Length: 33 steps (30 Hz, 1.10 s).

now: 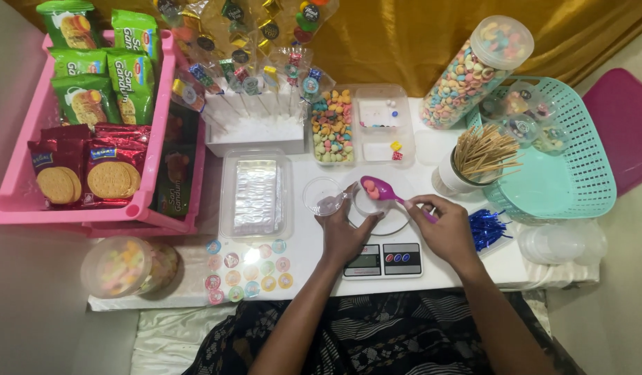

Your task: Weighing and portioning small multi-colored candies into a container using a spoon and a digital scale.

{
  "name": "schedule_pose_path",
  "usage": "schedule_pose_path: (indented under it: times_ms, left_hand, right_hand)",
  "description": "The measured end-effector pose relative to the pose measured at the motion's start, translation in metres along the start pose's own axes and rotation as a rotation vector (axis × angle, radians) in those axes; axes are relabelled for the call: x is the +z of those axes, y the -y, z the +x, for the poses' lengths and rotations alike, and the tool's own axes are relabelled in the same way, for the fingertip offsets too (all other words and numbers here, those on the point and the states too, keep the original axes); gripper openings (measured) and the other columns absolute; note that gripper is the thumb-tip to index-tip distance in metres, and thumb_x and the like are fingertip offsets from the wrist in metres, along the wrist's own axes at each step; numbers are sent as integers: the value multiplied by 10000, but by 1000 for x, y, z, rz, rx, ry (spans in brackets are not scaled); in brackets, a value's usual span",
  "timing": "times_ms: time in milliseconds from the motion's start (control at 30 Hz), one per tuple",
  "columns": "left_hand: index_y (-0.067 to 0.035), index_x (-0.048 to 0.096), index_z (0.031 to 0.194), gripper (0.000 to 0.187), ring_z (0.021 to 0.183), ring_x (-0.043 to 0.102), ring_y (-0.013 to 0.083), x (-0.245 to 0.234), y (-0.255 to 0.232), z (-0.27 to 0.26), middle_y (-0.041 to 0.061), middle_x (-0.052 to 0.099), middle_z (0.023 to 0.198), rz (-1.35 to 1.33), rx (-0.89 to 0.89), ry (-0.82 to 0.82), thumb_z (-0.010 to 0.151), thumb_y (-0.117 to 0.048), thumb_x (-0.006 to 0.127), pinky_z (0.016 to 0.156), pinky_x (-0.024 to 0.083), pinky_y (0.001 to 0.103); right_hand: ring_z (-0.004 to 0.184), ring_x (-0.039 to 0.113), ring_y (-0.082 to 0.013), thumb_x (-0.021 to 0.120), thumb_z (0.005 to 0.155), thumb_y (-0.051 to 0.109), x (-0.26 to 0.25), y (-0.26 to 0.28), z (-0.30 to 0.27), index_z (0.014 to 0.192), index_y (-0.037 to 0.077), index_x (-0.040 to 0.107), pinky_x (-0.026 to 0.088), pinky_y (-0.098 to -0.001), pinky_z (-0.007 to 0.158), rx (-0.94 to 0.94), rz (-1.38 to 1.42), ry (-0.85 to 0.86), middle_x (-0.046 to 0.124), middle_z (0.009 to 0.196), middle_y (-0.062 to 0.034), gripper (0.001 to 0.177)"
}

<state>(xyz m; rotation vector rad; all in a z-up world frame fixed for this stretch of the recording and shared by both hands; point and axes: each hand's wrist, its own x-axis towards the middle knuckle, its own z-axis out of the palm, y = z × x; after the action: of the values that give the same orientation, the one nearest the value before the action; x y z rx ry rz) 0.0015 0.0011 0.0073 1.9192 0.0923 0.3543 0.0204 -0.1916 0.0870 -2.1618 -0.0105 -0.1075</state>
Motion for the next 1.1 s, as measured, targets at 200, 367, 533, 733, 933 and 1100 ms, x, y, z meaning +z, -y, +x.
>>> schedule_pose_path:
  times_ms: [200, 367, 533, 733, 933, 1100]
  left_hand:
    - [-193, 608, 1420, 747, 1248, 630, 262, 6, 3, -4, 28, 702, 1318, -10, 20, -32, 763, -431, 872, 1119, 210, 559]
    - [-148, 608, 1415, 766, 1226, 636, 330, 3, -6, -4, 85, 710, 1292, -28, 25, -40, 755, -423, 882, 1110, 205, 607]
    - [-141, 604, 1422, 754, 1239, 634, 322, 1, -8, -4, 102, 719, 1278, -38, 30, -41, 760, -368, 886, 1119, 191, 550]
    - [-160, 594, 1434, 775, 1260, 625, 310, 2, -9, -4, 90, 714, 1290, -25, 33, -49, 748, -368, 890, 1118, 213, 540]
    - [-187, 612, 1420, 778, 1245, 639, 238, 17, 21, -3, 13, 704, 1321, -14, 46, -50, 722, -373, 903, 1116, 229, 514]
    - [-175, 664, 1352, 699, 1227, 657, 239, 12, 10, -2, 17, 720, 1293, -44, 41, -64, 726, -369, 908, 1127, 266, 483]
  right_hand:
    - [586, 561, -173, 783, 890, 170, -1, 12, -28, 1009, 154, 829, 476, -305, 568, -96, -157, 0, 663, 702, -70, 128]
    - [650, 692, -223, 745, 943, 188, 1, 29, -34, 1052, 139, 822, 549, -321, 579, -259, -357, -15, 713, 780, -55, 142]
    - [629, 708, -176, 773, 933, 253, -6, 36, -37, 1003, 168, 822, 572, -288, 532, -430, -543, -49, 721, 697, -16, 120]
    - [656, 706, -165, 768, 939, 273, -12, 32, -36, 1020, 229, 828, 573, -297, 551, -453, -518, -96, 721, 704, 8, 111]
    - [594, 687, -142, 796, 931, 233, -17, 36, -36, 969, 192, 823, 540, -244, 545, -438, -464, -125, 679, 616, 32, 62]
    - [512, 623, -194, 826, 901, 245, -18, 19, -32, 953, 203, 817, 510, -279, 525, -352, -297, -174, 590, 527, -5, 67]
